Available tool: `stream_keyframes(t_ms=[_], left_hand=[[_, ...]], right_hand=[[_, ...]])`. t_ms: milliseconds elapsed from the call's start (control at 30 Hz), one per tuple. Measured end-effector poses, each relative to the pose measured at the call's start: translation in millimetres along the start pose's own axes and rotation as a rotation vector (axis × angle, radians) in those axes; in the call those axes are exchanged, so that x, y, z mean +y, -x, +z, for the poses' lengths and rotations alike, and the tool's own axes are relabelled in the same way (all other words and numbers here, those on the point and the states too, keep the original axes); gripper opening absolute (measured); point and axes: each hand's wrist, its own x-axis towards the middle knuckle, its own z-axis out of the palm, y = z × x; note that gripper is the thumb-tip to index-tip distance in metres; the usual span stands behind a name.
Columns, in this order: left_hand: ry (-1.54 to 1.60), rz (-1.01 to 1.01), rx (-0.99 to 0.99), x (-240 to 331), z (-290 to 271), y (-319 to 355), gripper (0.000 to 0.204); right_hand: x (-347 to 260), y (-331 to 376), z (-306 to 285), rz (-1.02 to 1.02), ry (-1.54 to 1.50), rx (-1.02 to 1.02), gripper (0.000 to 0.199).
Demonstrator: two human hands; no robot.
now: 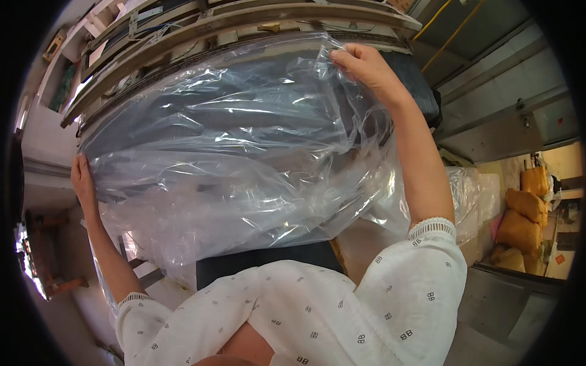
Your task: Manually wrapping or packaging large foam or plastic-wrapped items in an industrial setting.
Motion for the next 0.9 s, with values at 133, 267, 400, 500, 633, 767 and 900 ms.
stream_keyframes(t_ms=[133,267,400,500,633,767,900], left_hand=[[-0.05,-0.034,-0.055,-22,-38,24,0.02],[-0.798,0.341,0.158,40,-29,36,0.023],[0.101,0.497,-0.136,205,47,68,0.031],[0.184,0.89,-0.161,277,79,89,0.029],[0.398,0.971,-0.524,316,93,104,0.02],[0.482,0.741,-0.611,297,99,119,0.015],[0.696,0.624,-0.501,274,101,142,0.016]], right_hand=[[-34,49,13,0.031,-0.214,-0.163,0.025],[-65,94,27,0.115,-0.481,-0.303,0.017],[-67,133,49,0.06,-0.481,-0.281,0.019],[-73,151,62,0.032,-0.499,-0.31,0.02],[-74,167,78,0.012,-0.52,-0.297,0.022],[-68,175,92,-0.1,-0.579,-0.284,0.023],[-65,172,107,-0.234,-0.556,-0.242,0.022]])
